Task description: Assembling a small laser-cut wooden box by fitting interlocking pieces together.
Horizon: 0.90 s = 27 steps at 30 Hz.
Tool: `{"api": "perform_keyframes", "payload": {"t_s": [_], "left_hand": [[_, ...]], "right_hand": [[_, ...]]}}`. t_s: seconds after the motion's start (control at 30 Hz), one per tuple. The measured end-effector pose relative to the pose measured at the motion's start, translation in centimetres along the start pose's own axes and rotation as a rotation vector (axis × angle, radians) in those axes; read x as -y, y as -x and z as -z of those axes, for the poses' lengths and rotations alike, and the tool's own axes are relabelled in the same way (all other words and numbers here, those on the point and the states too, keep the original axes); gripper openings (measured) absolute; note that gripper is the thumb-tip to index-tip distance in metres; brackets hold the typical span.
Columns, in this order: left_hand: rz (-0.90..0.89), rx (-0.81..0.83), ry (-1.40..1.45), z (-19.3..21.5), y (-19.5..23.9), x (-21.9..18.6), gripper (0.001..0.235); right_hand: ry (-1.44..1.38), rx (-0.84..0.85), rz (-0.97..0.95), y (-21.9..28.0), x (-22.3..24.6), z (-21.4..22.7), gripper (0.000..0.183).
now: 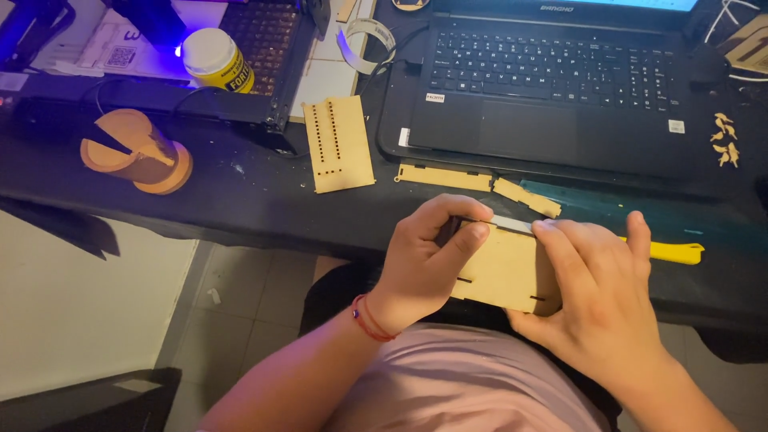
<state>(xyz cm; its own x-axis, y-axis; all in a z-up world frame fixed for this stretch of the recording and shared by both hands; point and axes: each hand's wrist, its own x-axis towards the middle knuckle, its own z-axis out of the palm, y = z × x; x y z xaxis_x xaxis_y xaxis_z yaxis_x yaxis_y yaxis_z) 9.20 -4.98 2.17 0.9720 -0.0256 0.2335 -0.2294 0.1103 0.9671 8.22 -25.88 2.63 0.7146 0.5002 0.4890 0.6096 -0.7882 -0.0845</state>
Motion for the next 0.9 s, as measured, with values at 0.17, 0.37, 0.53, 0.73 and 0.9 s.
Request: {"api": "perform_keyframes", "payload": {"t_s": [0.17,0.37,0.53,0.73,0.9], "left_hand": [[0.014,0.005,0.009,0.0,-0.2,0.2,0.010],[0.048,-0.004,-0.047,0.0,-0.5,0.2,0.010],[0.114,0.027,-0.059,0.8,-1.0,-0.6,0.012],[0.196,0.282,-0.086,3.3,-1.2,-2.6,0.081],[0.241,0.210,-0.243,2.3,-0.1,-4.5,0.025]], "right_hand": [[-0.018,0.003,0.001,-0.1,-0.1,-0.1,0.084],[-0.008,0.012,-0.010,0.0,-0.3,-0.3,0.082],[-0.037,0.034,-0.026,0.3,-0.9,-0.8,0.086],[-0.052,-0.031,-0.074,-0.6,-1.9,0.1,0.089],[-0.058,-0.039,-0.031,-1.1,-2.0,0.5,0.087]]}}
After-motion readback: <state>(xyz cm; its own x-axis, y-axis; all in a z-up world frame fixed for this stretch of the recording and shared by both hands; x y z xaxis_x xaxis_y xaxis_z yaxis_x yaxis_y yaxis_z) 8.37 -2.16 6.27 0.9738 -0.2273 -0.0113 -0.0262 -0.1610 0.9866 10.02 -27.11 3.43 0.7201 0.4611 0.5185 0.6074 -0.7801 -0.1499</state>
